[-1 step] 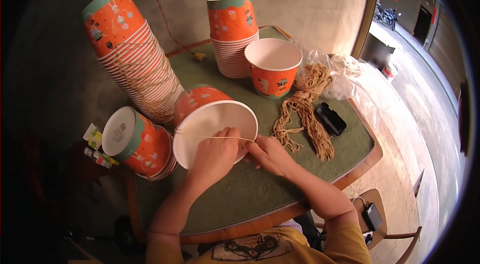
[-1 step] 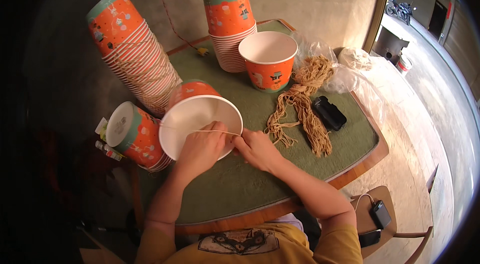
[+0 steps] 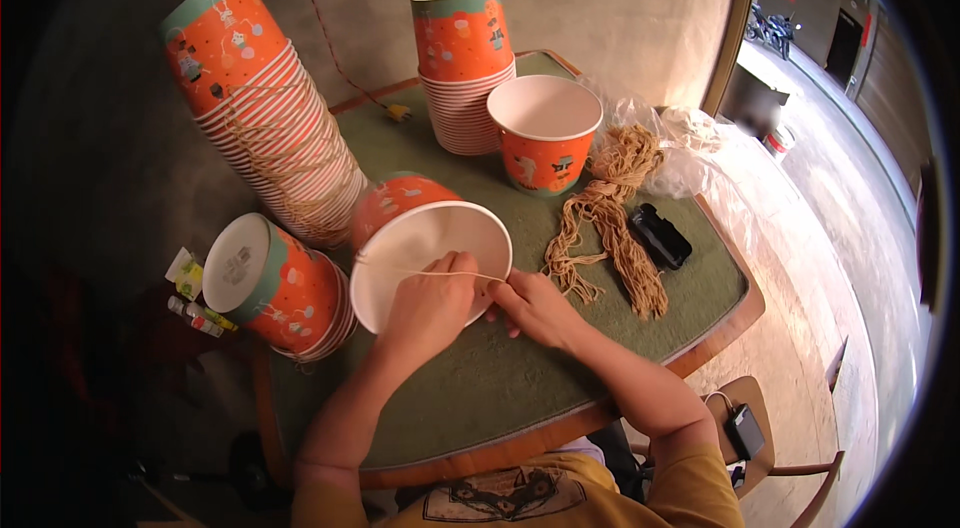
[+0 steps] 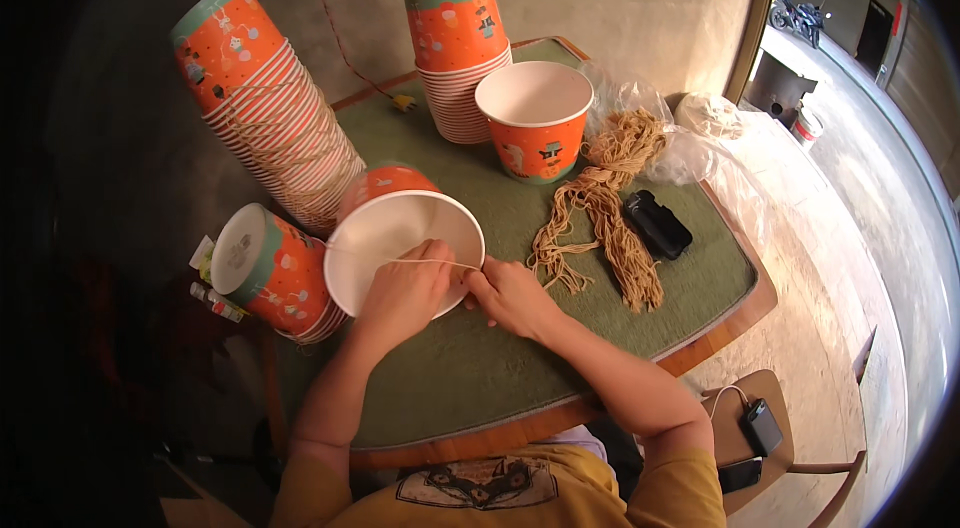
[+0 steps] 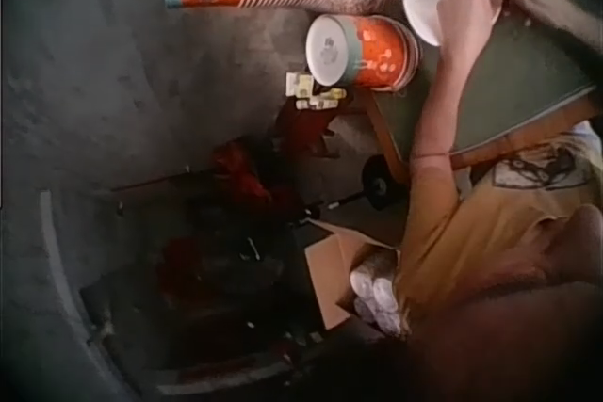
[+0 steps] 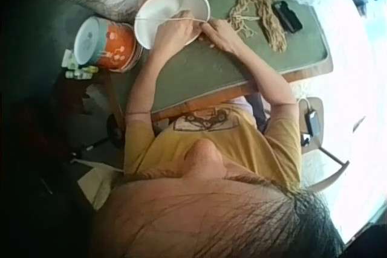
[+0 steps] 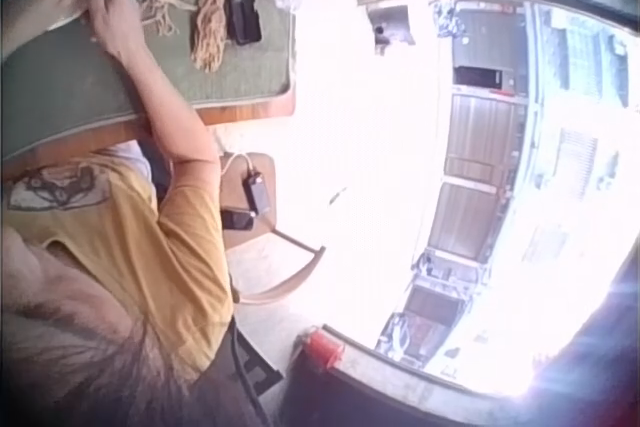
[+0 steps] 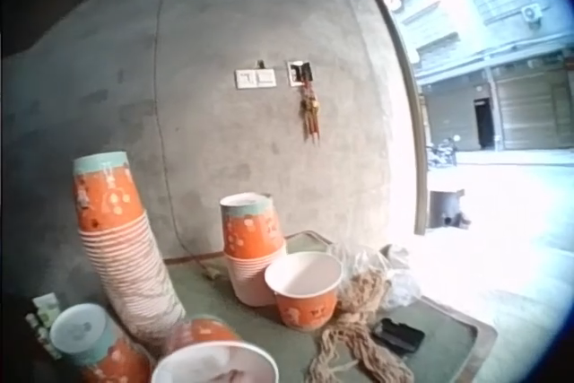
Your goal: Attaching string handles to decorative paper buckets by threading hemp string through pre-punched holes.
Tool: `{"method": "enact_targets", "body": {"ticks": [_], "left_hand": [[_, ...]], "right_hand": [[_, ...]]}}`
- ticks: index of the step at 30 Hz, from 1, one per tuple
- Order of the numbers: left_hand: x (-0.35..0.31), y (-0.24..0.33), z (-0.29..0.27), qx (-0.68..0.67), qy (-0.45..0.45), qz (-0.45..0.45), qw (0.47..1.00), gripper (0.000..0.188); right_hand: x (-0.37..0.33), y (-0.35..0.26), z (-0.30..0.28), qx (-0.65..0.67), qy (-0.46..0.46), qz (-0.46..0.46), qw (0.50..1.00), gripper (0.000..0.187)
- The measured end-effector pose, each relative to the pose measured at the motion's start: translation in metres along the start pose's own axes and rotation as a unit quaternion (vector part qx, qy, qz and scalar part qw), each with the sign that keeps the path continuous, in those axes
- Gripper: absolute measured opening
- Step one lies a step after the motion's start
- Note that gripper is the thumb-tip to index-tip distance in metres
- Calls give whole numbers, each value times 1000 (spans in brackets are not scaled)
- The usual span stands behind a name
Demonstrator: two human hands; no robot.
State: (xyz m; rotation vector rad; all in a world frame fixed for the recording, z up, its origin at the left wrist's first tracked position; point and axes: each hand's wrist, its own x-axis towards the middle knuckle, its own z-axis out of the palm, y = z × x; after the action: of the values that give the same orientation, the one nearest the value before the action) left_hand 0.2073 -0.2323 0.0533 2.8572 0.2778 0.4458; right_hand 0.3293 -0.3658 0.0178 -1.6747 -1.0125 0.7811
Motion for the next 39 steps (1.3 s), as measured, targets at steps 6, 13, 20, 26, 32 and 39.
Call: {"method": "enact_targets", "body": {"ticks": [6,13,20,26,32,39], "left_hand": [[5,-24,67,-177,74,-86,978,10],[-9,-11,91,-515,132,-152,833,5],[-5,-14,89,-550,121,-128,817,9],[-4,-23,96,-485,96,-68,867,6],[-8,-28,94,-459,79,-40,884,6],[-4,-26,88,-530,42,-101,841,5]], "right_hand": [[18,16,-6,1,-49,97,994,32],[20,21,-5,19,-74,99,992,32],[19,17,-6,52,-92,91,990,29],[18,13,-9,-66,-91,75,991,27],[22,26,-10,-23,-83,63,994,26],[16,8,-19,-94,-108,59,988,25]]}}
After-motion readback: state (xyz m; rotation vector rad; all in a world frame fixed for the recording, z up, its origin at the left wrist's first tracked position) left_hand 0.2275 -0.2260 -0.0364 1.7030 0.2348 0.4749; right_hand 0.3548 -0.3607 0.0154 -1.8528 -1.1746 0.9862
